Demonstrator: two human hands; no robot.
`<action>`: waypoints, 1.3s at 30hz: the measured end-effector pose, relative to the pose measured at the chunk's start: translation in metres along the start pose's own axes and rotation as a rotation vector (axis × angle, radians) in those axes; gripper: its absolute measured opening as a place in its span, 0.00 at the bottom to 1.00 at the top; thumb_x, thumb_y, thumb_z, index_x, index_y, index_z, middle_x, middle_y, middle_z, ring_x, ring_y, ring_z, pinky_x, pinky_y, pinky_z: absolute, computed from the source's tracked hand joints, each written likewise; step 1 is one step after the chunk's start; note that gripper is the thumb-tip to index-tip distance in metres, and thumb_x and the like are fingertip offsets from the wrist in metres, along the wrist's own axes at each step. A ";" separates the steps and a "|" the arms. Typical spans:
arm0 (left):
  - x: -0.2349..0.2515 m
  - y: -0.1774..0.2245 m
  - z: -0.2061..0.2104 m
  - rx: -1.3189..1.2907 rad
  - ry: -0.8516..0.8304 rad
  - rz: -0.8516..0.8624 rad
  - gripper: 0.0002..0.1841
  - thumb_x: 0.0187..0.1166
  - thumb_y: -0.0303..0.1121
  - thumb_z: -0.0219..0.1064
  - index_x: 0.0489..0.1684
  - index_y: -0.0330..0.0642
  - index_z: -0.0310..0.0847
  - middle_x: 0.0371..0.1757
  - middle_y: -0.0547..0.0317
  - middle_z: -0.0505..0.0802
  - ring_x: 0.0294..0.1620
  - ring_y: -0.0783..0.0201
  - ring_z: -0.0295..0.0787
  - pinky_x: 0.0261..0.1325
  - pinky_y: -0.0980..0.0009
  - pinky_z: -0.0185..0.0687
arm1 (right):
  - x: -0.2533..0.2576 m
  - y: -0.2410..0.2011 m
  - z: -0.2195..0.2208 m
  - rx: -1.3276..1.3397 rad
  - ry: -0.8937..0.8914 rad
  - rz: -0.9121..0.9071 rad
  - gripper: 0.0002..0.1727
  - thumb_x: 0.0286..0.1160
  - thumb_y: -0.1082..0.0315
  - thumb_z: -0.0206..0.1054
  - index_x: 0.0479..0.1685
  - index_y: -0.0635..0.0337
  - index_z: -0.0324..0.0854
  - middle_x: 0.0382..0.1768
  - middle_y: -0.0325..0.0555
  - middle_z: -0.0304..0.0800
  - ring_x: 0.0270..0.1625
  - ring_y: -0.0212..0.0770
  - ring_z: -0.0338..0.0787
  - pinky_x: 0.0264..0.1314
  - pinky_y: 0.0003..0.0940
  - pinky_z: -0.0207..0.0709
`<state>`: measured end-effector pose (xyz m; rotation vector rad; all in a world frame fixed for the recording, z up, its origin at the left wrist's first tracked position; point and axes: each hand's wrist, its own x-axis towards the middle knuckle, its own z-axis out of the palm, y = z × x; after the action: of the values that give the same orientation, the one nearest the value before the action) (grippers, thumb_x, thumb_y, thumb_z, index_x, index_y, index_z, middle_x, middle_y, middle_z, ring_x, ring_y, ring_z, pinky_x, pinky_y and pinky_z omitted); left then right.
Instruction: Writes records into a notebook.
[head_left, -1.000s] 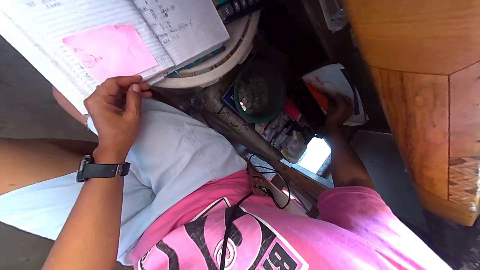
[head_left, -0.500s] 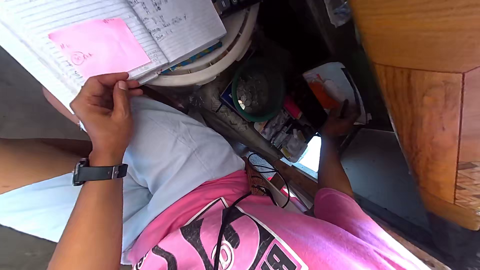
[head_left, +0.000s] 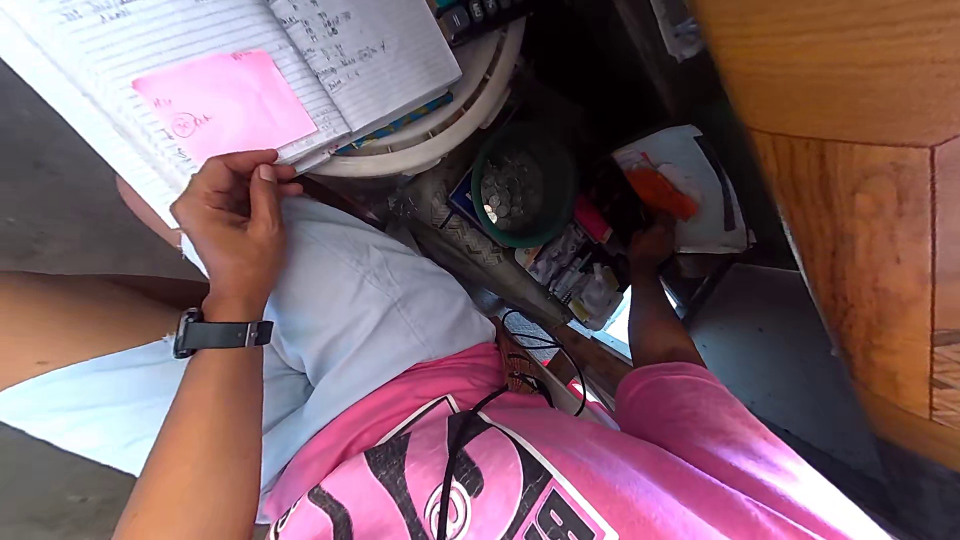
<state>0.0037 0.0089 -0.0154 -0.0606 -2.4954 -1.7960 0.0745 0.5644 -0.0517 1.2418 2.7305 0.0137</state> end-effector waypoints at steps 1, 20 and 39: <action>0.000 0.002 0.000 0.007 -0.007 -0.009 0.17 0.91 0.32 0.54 0.64 0.24 0.76 0.54 0.55 0.93 0.50 0.79 0.91 0.58 0.79 0.86 | 0.002 -0.002 -0.004 -0.010 -0.034 0.003 0.26 0.81 0.73 0.57 0.80 0.60 0.74 0.76 0.64 0.79 0.76 0.66 0.81 0.73 0.65 0.73; -0.004 0.002 0.003 0.014 0.043 0.030 0.17 0.90 0.31 0.54 0.61 0.22 0.78 0.50 0.50 0.93 0.47 0.75 0.92 0.56 0.77 0.86 | -0.004 -0.066 -0.077 -0.040 -0.041 -0.324 0.21 0.87 0.70 0.59 0.76 0.60 0.80 0.74 0.70 0.78 0.69 0.77 0.82 0.67 0.75 0.71; 0.085 0.029 0.028 0.789 -0.402 0.230 0.51 0.64 0.48 0.82 0.89 0.33 0.61 0.94 0.39 0.58 0.96 0.42 0.45 0.90 0.30 0.32 | -0.121 -0.292 -0.108 0.851 -0.120 -1.221 0.36 0.94 0.56 0.33 0.48 0.76 0.87 0.54 0.63 0.91 0.62 0.51 0.89 0.72 0.47 0.78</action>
<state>-0.0799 0.0440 0.0099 -0.6788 -3.1083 -0.6749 -0.0804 0.2865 0.0505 -0.5654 2.9118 -1.3358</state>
